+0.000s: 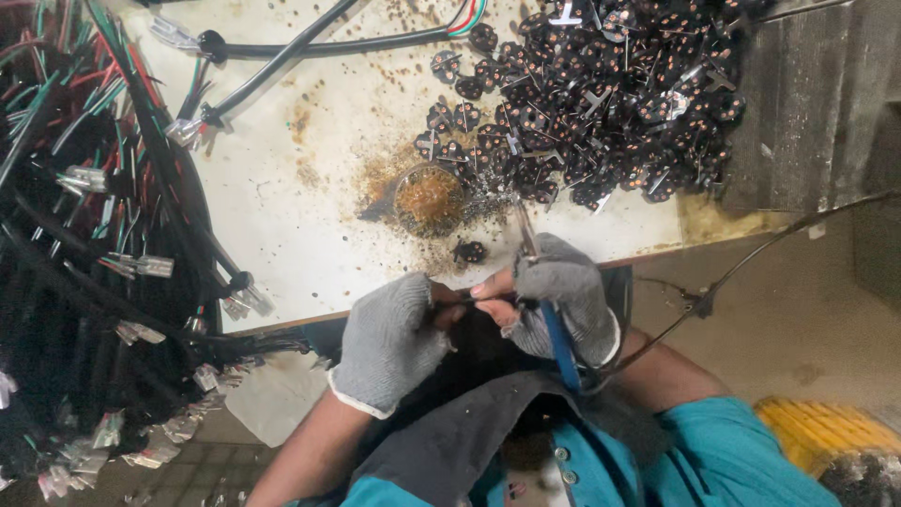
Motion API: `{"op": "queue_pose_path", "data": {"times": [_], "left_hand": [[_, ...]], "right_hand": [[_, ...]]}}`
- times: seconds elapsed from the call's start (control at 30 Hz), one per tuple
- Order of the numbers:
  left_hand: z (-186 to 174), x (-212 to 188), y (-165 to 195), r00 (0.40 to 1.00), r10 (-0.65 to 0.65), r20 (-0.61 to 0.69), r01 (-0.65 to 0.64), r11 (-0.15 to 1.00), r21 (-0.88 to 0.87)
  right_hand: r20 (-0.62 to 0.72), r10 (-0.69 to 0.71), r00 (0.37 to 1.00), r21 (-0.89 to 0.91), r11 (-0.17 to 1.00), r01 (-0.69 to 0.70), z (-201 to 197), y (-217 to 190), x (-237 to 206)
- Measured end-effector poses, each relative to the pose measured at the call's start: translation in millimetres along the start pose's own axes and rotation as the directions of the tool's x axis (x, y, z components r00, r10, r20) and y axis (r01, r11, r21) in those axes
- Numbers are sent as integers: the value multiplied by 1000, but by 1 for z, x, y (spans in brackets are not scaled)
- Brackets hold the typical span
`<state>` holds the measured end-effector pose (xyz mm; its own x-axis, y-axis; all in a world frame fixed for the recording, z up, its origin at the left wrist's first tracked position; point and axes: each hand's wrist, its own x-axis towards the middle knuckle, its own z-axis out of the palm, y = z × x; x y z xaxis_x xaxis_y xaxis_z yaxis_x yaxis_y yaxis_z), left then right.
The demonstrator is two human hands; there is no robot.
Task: The person solders electrical wires to connector components at a workbench. They hold a wire in one gloved hand, dip it into a flux container, and use a soldering iron in the other hand to solder the connection, placing finished connectors on a large pile on the table.
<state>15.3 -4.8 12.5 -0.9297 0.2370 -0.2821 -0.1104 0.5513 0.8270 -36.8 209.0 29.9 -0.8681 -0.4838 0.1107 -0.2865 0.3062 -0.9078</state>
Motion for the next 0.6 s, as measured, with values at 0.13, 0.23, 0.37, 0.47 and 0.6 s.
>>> {"op": "queue_pose_path", "data": {"times": [0.13, 0.23, 0.37, 0.47, 0.6], "left_hand": [[2, -2, 7, 996, -76, -54, 78, 997, 22], [0, -8, 6, 995, -86, -43, 68, 943, -325], [0, -9, 0, 999, 2, -32, -13, 932, -362], [3, -7, -4, 999, -31, -42, 19, 967, -253], [9, -7, -5, 995, -42, -85, 21, 972, -235]], "right_hand": [[266, -68, 961, -201, 972, 125, -13, -2, 3], [66, 80, 995, 22, 996, -81, -1, -7, -10], [110, 385, 916, 171, 901, -399, 8, 3, -22], [73, 233, 970, 16, 972, -235, 13, 18, -21], [24, 267, 963, 136, 954, -268, 19, 24, -23]]}}
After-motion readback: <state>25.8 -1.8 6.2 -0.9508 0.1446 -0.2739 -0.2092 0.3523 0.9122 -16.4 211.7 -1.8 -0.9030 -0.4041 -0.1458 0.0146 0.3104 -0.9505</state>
